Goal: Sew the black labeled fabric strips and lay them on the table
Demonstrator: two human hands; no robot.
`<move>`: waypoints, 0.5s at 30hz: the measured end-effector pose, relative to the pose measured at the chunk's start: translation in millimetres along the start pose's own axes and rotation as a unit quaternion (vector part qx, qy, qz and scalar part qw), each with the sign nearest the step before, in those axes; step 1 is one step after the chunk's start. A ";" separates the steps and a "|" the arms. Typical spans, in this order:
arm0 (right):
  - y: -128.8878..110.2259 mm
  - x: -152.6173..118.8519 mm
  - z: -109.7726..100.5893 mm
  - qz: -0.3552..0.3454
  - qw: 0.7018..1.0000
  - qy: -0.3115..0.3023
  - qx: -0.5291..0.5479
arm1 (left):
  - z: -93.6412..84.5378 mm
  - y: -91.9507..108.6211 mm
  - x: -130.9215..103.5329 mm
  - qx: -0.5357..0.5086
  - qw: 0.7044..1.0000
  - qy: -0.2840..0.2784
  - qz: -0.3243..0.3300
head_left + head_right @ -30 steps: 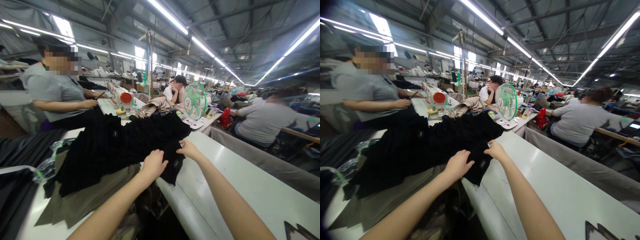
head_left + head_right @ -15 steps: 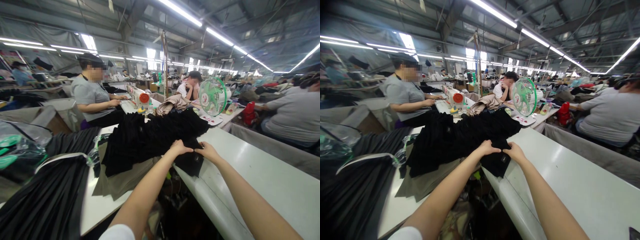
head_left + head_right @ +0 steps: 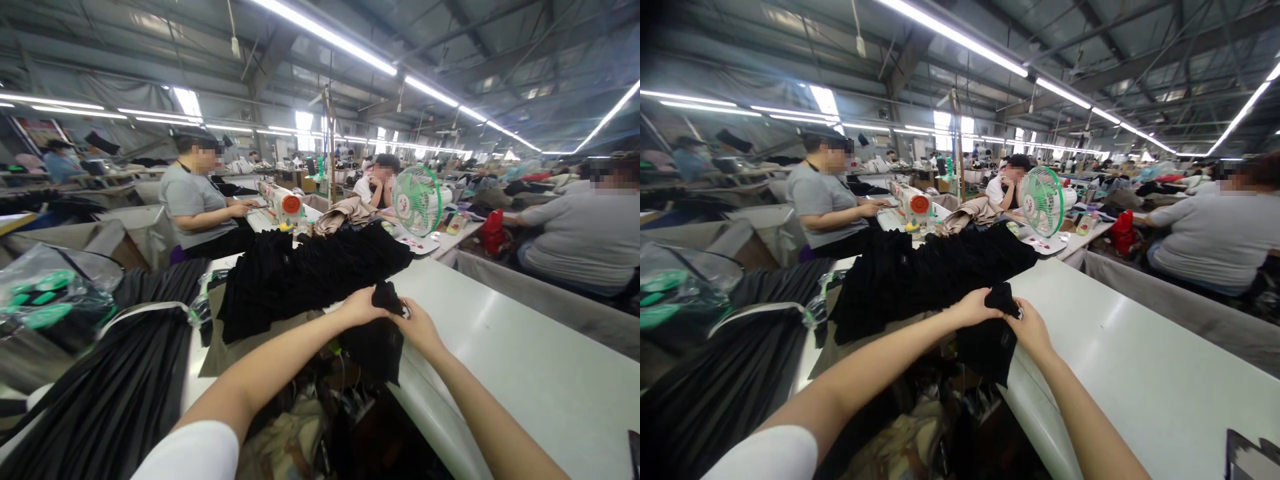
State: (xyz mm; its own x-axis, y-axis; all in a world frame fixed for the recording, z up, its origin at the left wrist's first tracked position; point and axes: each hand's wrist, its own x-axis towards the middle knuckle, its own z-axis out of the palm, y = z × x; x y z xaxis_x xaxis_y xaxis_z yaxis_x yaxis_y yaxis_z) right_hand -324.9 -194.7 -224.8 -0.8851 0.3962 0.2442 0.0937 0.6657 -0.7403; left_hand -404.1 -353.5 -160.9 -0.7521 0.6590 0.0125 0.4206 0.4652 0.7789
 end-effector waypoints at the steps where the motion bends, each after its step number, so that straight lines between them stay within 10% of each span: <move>1: 0.7 -6.5 -3.4 0.003 1.000 0.016 0.006 | -4.6 5.4 -3.2 0.005 1.000 0.022 0.001; 10: 34.2 -81.3 -60.9 0.032 0.998 0.062 0.001 | -175.9 25.0 -17.2 0.000 0.954 0.294 -0.058; 15: 43.1 -93.3 -76.4 0.045 0.997 0.064 0.004 | -200.3 13.9 -18.9 0.010 0.943 0.308 -0.125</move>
State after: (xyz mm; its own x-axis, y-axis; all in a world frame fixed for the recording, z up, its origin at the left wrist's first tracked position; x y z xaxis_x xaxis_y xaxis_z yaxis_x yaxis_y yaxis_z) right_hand -203.4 -154.6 -231.6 -0.8076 0.5324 0.2537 0.1666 0.6186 -0.7679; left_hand -485.7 -477.9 -24.7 -0.9785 0.0621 0.1966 0.1960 0.5759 0.7936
